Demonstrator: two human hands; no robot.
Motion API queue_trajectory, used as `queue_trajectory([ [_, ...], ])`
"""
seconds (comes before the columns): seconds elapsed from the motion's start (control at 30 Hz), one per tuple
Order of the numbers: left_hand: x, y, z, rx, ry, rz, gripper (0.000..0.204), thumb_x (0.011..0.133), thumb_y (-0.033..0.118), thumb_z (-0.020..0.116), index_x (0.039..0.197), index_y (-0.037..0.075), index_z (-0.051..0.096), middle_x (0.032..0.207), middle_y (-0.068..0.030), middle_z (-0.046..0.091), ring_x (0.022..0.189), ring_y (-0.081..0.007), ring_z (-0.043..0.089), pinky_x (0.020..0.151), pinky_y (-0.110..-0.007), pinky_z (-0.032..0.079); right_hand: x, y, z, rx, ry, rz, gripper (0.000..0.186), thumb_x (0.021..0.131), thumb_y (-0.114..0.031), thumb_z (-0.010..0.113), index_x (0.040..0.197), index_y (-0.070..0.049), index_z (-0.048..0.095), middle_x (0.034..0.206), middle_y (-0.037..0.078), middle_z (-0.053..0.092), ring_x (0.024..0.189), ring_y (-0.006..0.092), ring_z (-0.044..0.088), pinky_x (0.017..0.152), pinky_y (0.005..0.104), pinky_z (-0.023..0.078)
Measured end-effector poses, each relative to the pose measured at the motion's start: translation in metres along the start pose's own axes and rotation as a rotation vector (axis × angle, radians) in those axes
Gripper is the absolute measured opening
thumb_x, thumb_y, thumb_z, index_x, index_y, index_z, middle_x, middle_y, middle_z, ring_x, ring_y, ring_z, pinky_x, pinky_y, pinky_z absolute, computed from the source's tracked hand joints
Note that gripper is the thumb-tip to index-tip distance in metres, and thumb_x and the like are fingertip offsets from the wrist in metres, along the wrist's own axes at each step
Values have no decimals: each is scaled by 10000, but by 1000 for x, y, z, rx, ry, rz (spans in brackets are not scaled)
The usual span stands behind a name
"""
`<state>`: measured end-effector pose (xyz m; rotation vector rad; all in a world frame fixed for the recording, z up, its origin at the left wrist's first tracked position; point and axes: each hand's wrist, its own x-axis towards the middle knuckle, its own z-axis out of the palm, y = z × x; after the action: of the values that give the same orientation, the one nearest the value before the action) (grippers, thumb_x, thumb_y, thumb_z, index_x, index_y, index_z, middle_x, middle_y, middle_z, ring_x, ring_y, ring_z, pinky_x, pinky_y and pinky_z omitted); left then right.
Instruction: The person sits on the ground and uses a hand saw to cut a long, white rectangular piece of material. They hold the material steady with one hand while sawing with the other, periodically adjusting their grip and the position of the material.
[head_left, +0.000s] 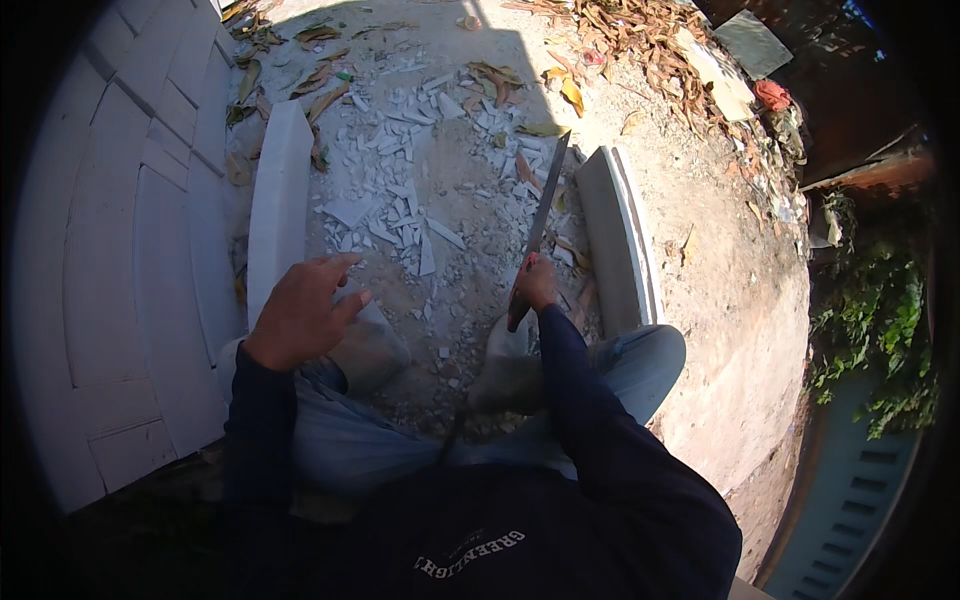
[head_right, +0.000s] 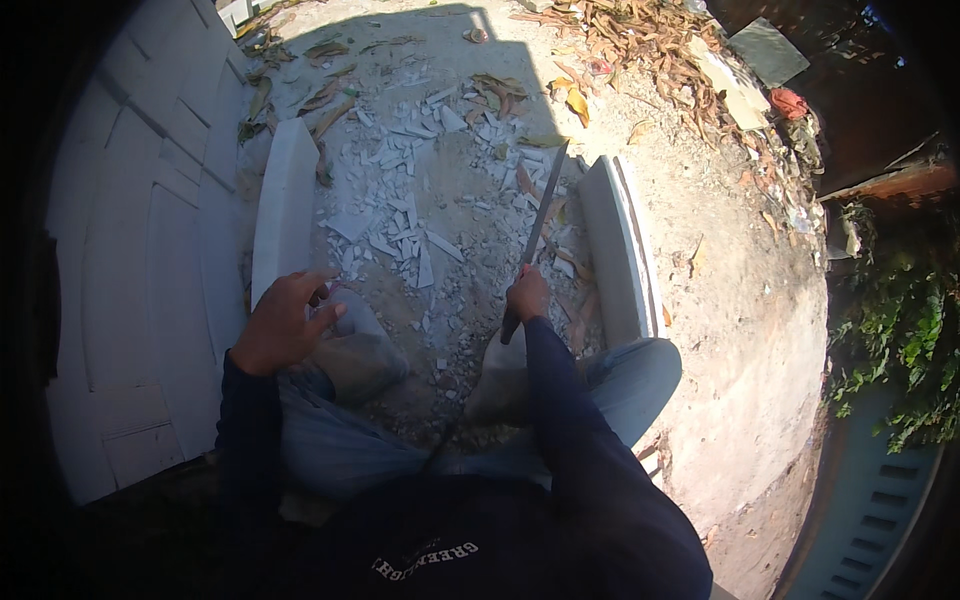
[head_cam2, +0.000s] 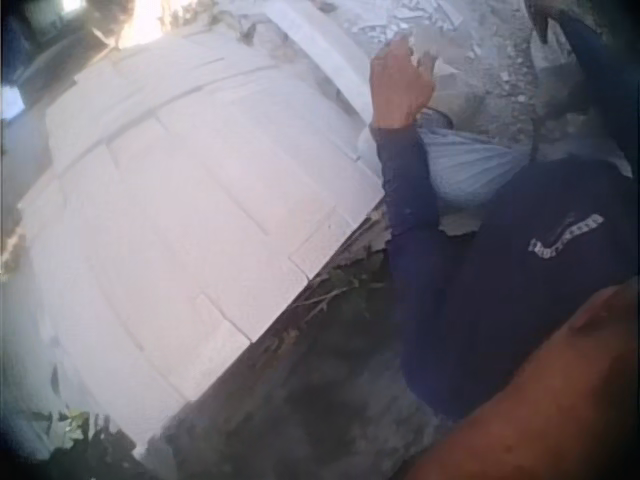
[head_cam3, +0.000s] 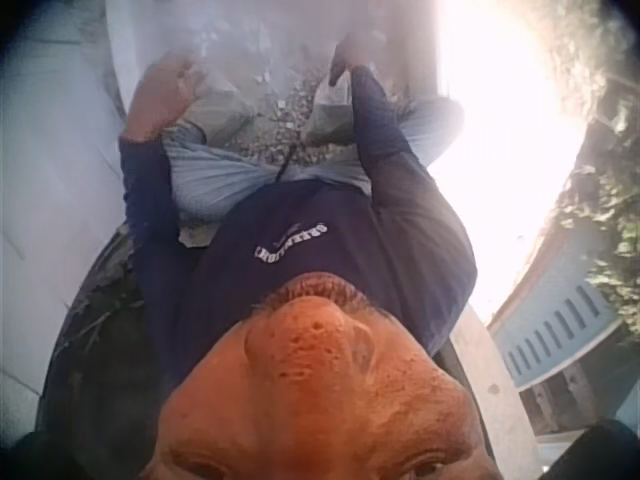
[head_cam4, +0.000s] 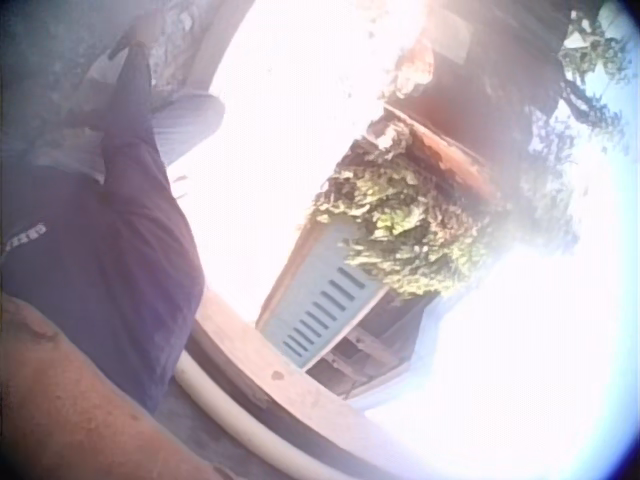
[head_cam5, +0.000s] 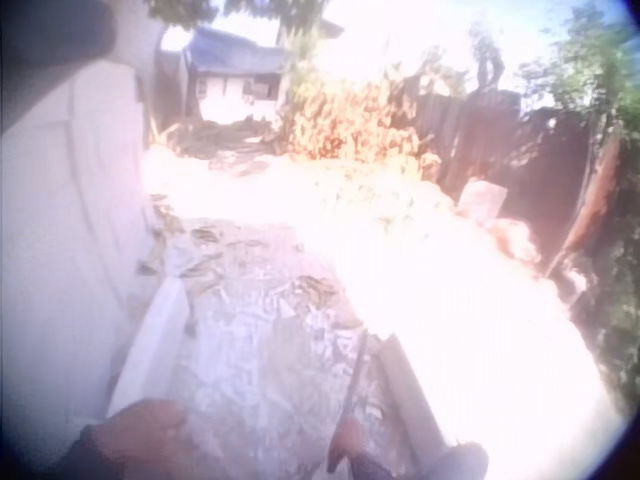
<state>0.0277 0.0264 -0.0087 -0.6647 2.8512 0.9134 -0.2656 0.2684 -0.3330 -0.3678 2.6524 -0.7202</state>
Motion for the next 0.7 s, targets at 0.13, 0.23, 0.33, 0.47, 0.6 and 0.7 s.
queue_trajectory([
  [0.13,-3,-73,8,284,299,-270,480,911,278,701,1268,-36,635,982,-222,681,938,-343,658,843,-423,499,60,-5,-18,-160,109,-24,222,907,-167,565,1031,-17,672,1063,234,709,1018,420,682,878,504,533],
  [0.23,-10,-62,-9,53,110,-444,496,922,290,706,1268,-56,630,900,-200,681,831,-293,660,781,-392,502,94,22,-17,-314,79,12,224,926,-186,554,1034,-27,668,1068,221,711,1021,418,683,888,507,529],
  [0.33,-13,-87,-24,-78,171,-441,513,926,303,714,1263,-73,629,824,-176,684,751,-258,658,726,-375,504,101,33,2,-324,13,26,218,955,-192,538,1019,-25,661,1042,222,713,997,418,689,858,511,533],
  [0.47,-18,-150,-50,-143,111,-528,543,926,321,720,1280,-79,626,875,-185,708,802,-264,681,757,-371,521,49,25,20,-133,93,-82,222,965,-209,563,1006,-11,654,940,226,717,925,428,696,782,509,538],
  [0.6,17,-261,-48,174,-12,-496,645,937,425,694,1282,-114,613,1144,-293,678,1096,-373,666,959,-420,511,48,7,-16,110,11,-126,209,819,-100,628,995,11,652,795,178,699,757,370,714,676,479,538],
  [0.7,64,-326,-35,250,-56,-537,903,822,594,755,1328,-128,563,1256,-323,633,1218,-421,615,1049,-449,473,50,-32,-88,298,-186,-147,257,754,-5,587,1004,27,639,737,98,660,658,235,694,590,384,537],
])
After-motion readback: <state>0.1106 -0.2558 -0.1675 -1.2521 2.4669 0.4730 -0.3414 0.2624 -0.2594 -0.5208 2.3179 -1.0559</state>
